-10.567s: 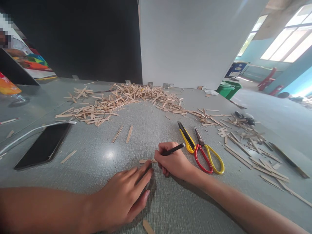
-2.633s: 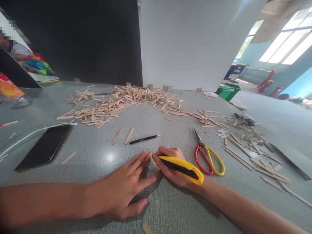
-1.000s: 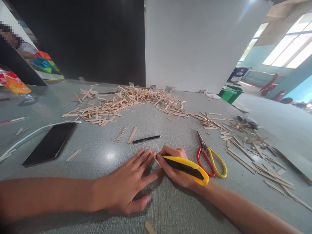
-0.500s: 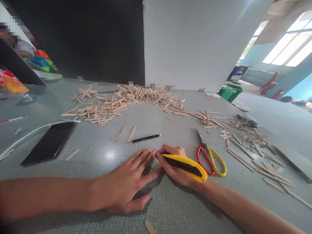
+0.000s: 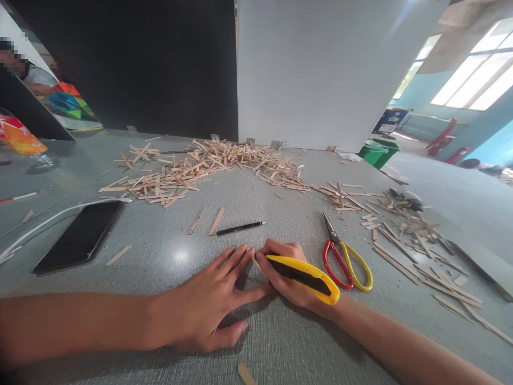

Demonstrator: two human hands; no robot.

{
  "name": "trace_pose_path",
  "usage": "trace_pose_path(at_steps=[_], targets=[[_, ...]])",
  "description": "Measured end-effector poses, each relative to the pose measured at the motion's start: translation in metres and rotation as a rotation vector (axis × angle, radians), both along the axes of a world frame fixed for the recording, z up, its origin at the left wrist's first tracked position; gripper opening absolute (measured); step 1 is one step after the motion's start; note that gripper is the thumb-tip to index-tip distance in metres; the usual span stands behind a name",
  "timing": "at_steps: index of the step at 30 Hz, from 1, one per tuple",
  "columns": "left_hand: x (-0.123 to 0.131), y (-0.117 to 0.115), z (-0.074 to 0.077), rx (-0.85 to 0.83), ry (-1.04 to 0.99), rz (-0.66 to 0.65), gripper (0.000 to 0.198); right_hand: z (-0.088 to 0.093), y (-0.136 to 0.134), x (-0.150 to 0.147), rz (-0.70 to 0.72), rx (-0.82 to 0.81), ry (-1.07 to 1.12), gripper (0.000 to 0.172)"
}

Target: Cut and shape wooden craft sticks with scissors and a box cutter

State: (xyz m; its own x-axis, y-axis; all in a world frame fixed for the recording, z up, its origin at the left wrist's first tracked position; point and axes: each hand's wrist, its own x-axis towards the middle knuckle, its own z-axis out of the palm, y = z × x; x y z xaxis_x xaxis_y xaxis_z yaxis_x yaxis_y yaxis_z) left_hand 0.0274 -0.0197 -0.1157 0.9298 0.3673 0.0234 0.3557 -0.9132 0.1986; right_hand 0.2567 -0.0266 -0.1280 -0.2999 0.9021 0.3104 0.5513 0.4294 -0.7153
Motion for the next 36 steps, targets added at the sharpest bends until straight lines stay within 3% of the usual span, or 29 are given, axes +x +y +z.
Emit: trace_pose_path(at_steps=[13,24,36], targets=[[-0.0004,0.0009,0.0003,0.010,-0.005,0.002,0.088,-0.0047,0.0002,-0.0015,0.025,0.015,-0.018,0.038],[0.0005,0.0017,-0.0034,0.045,0.005,0.005,0.087,-0.0078,0.0007,0.0008,0.060,0.019,-0.003,0.036],[0.0022,0.0013,0.0038,0.067,0.072,-0.001,0.083,-0.0048,-0.0021,0.0010,0.036,0.017,-0.023,0.040]])
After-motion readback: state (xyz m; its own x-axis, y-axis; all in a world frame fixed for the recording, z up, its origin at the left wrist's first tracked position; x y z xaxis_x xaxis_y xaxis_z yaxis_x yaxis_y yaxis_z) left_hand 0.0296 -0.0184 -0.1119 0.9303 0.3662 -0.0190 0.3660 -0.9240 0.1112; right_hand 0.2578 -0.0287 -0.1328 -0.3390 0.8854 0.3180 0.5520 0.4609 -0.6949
